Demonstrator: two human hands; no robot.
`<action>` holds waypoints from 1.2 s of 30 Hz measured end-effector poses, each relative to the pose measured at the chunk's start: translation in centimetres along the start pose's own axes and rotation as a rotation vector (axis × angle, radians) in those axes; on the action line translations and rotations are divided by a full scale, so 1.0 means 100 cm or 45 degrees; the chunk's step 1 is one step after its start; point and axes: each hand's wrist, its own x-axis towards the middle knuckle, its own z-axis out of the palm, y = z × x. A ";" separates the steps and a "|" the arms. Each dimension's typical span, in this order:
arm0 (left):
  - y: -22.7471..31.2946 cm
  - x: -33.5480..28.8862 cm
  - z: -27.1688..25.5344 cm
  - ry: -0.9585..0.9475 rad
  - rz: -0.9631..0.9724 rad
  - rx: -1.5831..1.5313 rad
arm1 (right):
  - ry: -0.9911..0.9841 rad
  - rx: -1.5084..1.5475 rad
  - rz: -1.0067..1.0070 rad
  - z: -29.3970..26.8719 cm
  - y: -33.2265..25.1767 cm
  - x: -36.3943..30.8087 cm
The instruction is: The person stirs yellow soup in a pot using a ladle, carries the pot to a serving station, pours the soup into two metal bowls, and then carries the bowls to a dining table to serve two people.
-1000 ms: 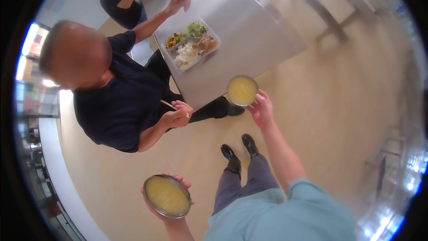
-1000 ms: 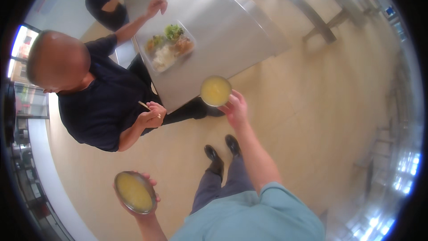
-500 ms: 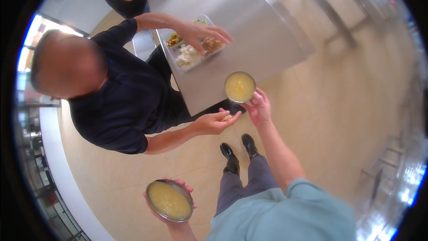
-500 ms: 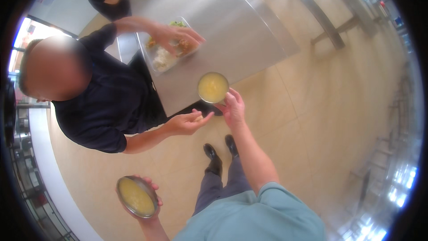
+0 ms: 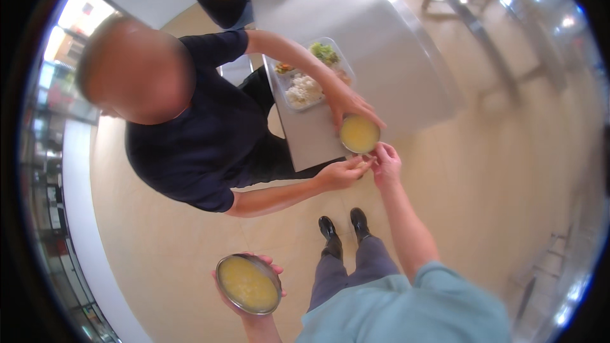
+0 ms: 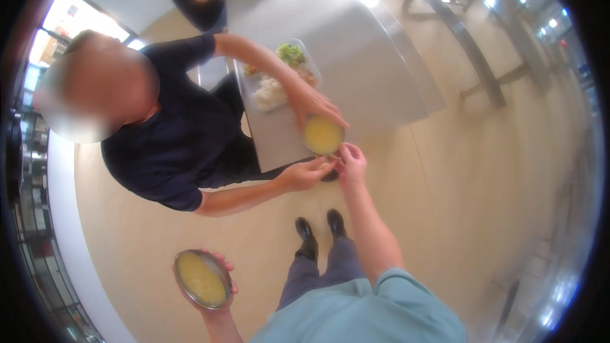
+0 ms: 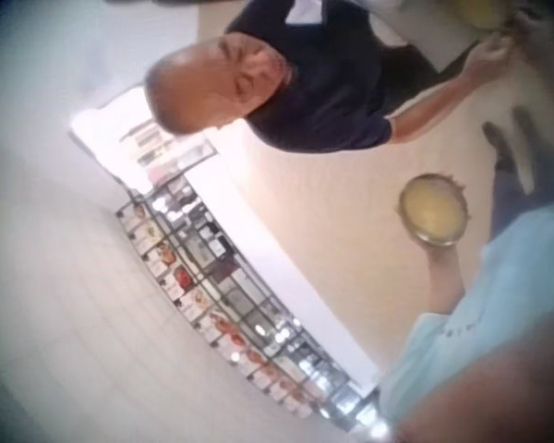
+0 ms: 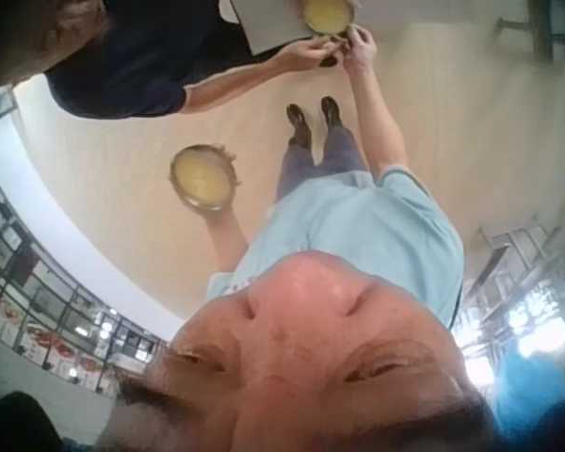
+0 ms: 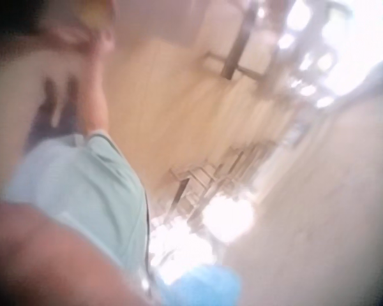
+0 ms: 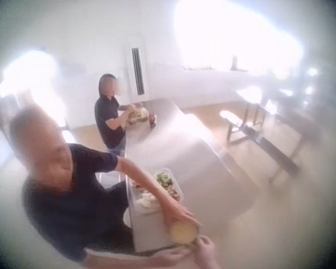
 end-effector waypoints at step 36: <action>0.011 0.099 -0.082 0.050 0.223 0.284 | -1.634 -1.055 0.011 0.139 0.018 -0.142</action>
